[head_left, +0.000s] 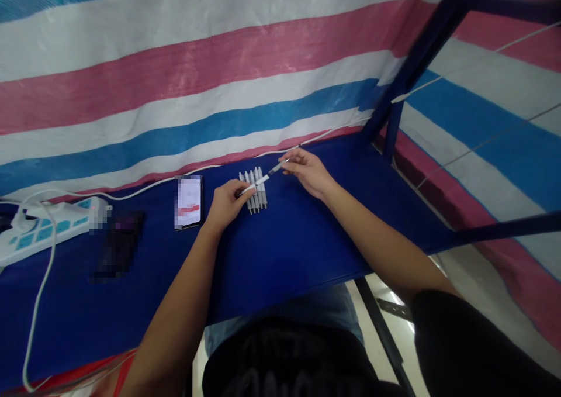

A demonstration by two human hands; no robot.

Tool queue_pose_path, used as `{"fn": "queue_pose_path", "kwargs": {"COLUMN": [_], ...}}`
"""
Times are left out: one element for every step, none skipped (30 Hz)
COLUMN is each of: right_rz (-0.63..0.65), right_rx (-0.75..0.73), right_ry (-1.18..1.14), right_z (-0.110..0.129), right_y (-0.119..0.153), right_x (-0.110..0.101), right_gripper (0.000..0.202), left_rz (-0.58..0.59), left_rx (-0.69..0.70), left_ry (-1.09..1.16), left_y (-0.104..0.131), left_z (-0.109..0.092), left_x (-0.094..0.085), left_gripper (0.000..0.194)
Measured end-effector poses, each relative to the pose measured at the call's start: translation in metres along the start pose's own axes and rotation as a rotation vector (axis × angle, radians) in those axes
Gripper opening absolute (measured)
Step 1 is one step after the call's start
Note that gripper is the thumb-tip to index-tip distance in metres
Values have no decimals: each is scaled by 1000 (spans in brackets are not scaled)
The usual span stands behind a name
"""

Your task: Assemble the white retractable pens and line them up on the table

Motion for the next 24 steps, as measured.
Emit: {"fn": "queue_pose_path", "kwargs": {"right_rz": [-37, -79, -121, -154, -175, -186, -196, -207, -215, -221, -224, -227, -231, -235, -237, -236, -231, -224, -218, -216, -220, -229, -241, -254], "right_rx": [-18, -37, -55, -71, -88, -105, -122, -138, -150, -157, -159, -155, -148, -140, -131, -124, -118, -114, -111, -108, -105, -100, -93, -84], "right_ry": [-16, -31, -44, -57, -67, -74, -79, -81, -80, -76, -72, -69, -69, -74, -81, -90, -96, -98, -95, -87, -73, -52, -26, 3], "right_z": [1, 2, 3, 3, 4, 4, 4, 5, 5, 5, 5, 5, 5, 4, 4, 4, 4, 4, 5, 6, 7, 8, 9, 10], "right_y": [-1, -2, -3, -4, -5, -6, -8, -9, -10, -11, -12, -12, -13, -13, -13, -13, -12, -12, -11, -11, -10, -10, -10, -9], "right_x": [-3, -6, -10, -14, -17, -19, -22, -25, -27, -30, -31, -33, -34, -35, -36, -36, -36, -35, -35, -34, -34, -34, -35, -36], "right_gripper": [29, 32, 36, 40, 42, 44, 46, 46, 47, 47, 48, 49, 51, 52, 54, 55, 55, 55, 54, 53, 51, 49, 47, 46], "left_rz": [-9, -18, -26, -35, -44, -52, -56, -58, -60, -62, -66, -73, -79, -84, -84, -82, -80, -78, -76, -75, -71, -65, -59, -55], "left_rx": [34, 60, 74, 79, 77, 72, 66, 62, 58, 54, 46, 35, 21, 7, -4, -10, -13, -14, -13, -11, -10, -9, -9, -10], "left_ry": [-30, -53, -68, -77, -81, -82, -81, -77, -72, -66, -58, -46, -32, -17, -4, 5, 11, 13, 12, 10, 6, 2, -2, -5], "left_y": [0, 0, 0, 0, 0, 0, 1, 1, 1, 1, 1, 1, 1, 1, 1, 1, 1, 1, 1, 1, 1, 1, 1, 1], "left_z": [-3, -5, -7, -8, -8, -7, -6, -5, -4, -3, -2, -2, -1, 0, 1, 1, 1, 0, 0, 0, -1, -1, -1, -1], "left_x": [0, 0, 0, 0, -1, -1, -1, -1, -2, -2, -2, -3, -4, -4, -4, -3, -3, -3, -3, -2, -2, -2, -2, -2], "left_gripper": [13, 12, 11, 11, 11, 12, 13, 14, 14, 15, 16, 17, 18, 19, 19, 19, 19, 19, 18, 18, 18, 19, 19, 19]}}
Point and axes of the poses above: each hand's wrist, its own y-axis away from the middle knuckle, its own x-axis out of the palm, z = x × y, the point moved 7 cm from there along -y, towards the middle knuckle, and after that the axes turned 3 degrees about -x, right-handed, at the moved point
